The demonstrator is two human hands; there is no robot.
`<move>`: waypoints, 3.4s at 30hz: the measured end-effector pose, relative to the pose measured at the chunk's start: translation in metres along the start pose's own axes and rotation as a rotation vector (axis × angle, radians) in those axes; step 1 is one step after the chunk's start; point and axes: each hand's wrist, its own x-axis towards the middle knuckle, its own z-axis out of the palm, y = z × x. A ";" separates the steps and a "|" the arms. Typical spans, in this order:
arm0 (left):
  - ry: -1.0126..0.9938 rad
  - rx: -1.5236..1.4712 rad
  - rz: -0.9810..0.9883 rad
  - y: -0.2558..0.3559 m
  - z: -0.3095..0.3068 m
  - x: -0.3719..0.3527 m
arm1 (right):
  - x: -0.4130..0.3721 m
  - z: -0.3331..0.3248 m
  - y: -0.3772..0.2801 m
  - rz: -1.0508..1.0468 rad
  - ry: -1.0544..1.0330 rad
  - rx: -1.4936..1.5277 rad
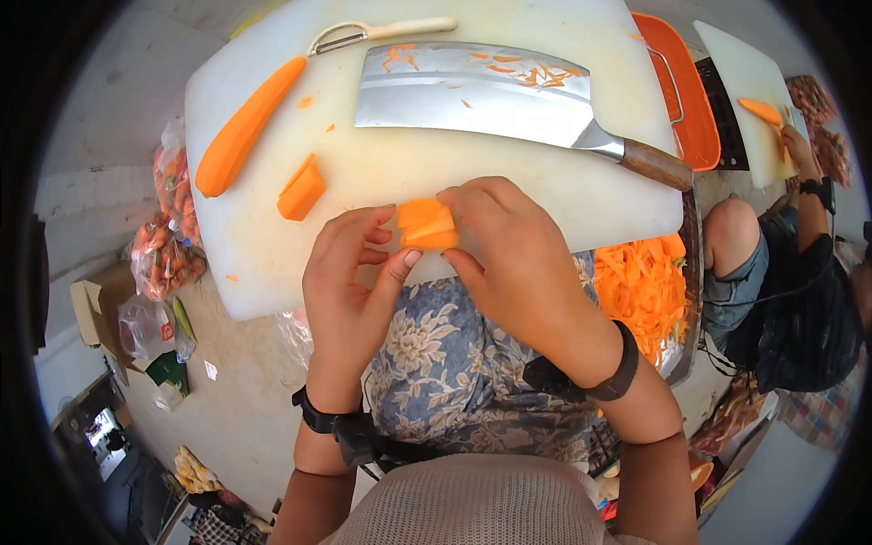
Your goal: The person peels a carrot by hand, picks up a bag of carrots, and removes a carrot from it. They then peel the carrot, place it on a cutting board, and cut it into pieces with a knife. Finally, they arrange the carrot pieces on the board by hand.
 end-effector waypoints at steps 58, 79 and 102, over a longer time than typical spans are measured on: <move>0.102 0.082 0.113 -0.006 0.009 -0.004 | 0.006 0.010 0.006 -0.222 0.047 -0.065; 0.002 0.217 0.224 -0.007 0.007 0.007 | 0.006 0.008 0.006 -0.195 0.014 -0.101; 0.120 0.355 0.321 -0.003 0.027 -0.004 | 0.036 -0.095 0.038 0.025 -0.112 -0.654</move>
